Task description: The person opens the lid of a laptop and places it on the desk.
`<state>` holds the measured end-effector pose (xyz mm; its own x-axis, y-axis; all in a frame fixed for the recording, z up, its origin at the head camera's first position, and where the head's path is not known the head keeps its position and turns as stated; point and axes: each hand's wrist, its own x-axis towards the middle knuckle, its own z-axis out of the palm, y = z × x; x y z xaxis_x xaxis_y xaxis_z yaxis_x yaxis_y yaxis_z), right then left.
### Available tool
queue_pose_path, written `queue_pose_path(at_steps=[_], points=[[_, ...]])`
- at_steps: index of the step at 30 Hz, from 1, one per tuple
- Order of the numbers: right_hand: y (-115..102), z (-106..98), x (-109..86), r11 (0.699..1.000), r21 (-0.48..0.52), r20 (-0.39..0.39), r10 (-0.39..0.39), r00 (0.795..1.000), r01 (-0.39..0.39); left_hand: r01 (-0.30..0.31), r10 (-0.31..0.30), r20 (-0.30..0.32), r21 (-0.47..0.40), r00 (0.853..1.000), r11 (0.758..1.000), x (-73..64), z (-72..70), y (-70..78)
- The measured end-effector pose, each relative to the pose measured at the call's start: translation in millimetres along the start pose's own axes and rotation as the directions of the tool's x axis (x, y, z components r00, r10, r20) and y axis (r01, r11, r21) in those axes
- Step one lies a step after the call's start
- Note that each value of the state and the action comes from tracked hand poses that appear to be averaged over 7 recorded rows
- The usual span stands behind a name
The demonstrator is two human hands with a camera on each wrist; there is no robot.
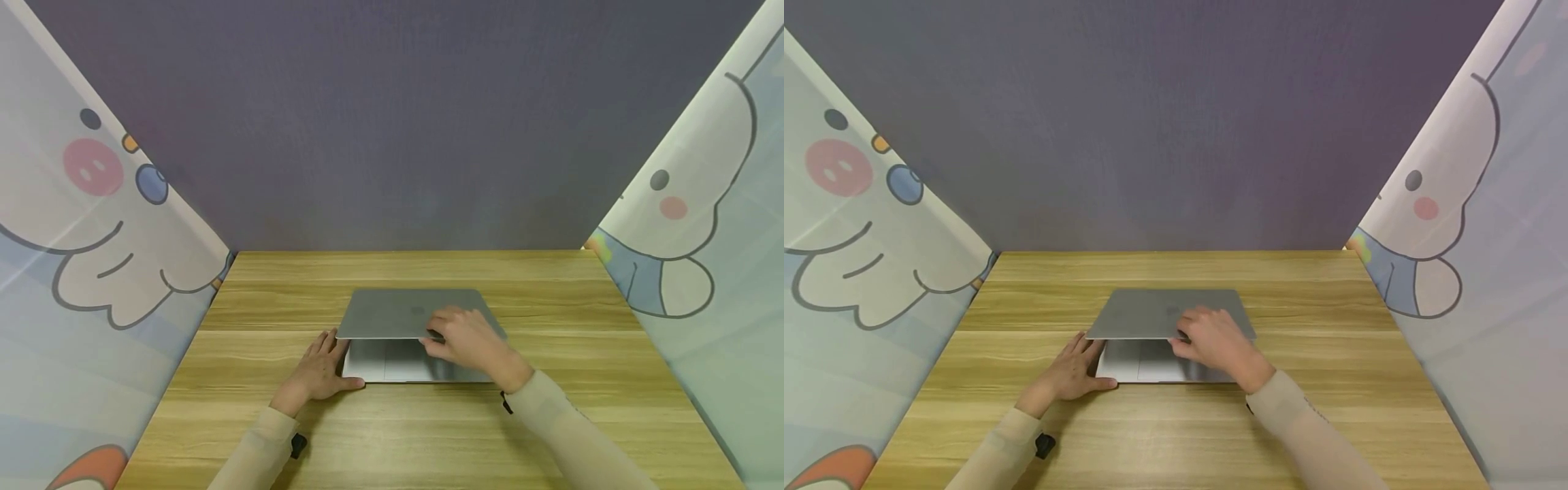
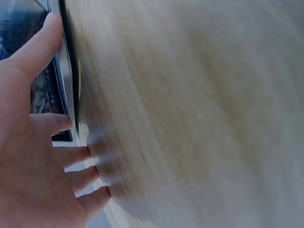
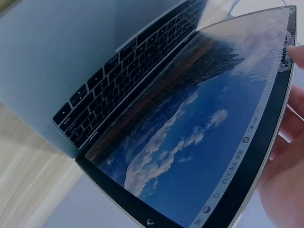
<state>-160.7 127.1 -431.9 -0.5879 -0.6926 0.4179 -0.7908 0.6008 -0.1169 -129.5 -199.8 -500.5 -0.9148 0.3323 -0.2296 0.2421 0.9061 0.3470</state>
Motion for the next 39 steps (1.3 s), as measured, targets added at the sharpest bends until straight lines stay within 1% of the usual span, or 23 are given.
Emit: queue_pose_path(at_steps=[4, 8, 15, 18, 21, 34, 39], points=[[1.3, -3.2, 2.3, 1.0, -0.003, -0.035, 0.015, 0.999, -0.015, 0.009, -0.009, 0.009, 0.003, 1.0, 1.0, -0.2, -0.7, 0.7], [2.7, -4.2, 5.0, 1.0, -0.005, -0.09, 0.012, 0.996, -0.013, 0.012, -0.012, 0.01, -0.002, 1.0, 1.0, -0.6, -0.6, 1.5], [5.2, -4.5, 12.5, 1.0, -0.006, -0.206, 0.007, 0.979, -0.009, 0.012, -0.012, -0.002, -0.005, 1.0, 1.0, -1.7, -0.3, 1.4], [6.7, -5.4, 15.5, 0.999, -0.019, -0.231, 0.022, 0.973, -0.027, 0.012, -0.012, -0.009, -0.005, 1.0, 1.0, -1.8, 0.2, 1.4], [8.2, -7.0, 18.9, 0.998, -0.025, -0.237, 0.043, 0.971, -0.05, 0.016, -0.016, -0.007, -0.006, 1.0, 1.0, -1.6, 0.8, 1.3], [22.9, -18.6, 39.4, 0.993, -0.003, -0.204, 0.118, 0.972, -0.121, 0.032, -0.032, -0.007, -0.02, 0.999, 0.999, 2.0, -0.5, 4.0], [27.3, -22.4, 40.9, 0.987, 0.025, -0.171, 0.158, 0.972, -0.156, 0.03, -0.031, -0.009, -0.015, 0.999, 0.999, 3.9, -0.6, 5.5]])
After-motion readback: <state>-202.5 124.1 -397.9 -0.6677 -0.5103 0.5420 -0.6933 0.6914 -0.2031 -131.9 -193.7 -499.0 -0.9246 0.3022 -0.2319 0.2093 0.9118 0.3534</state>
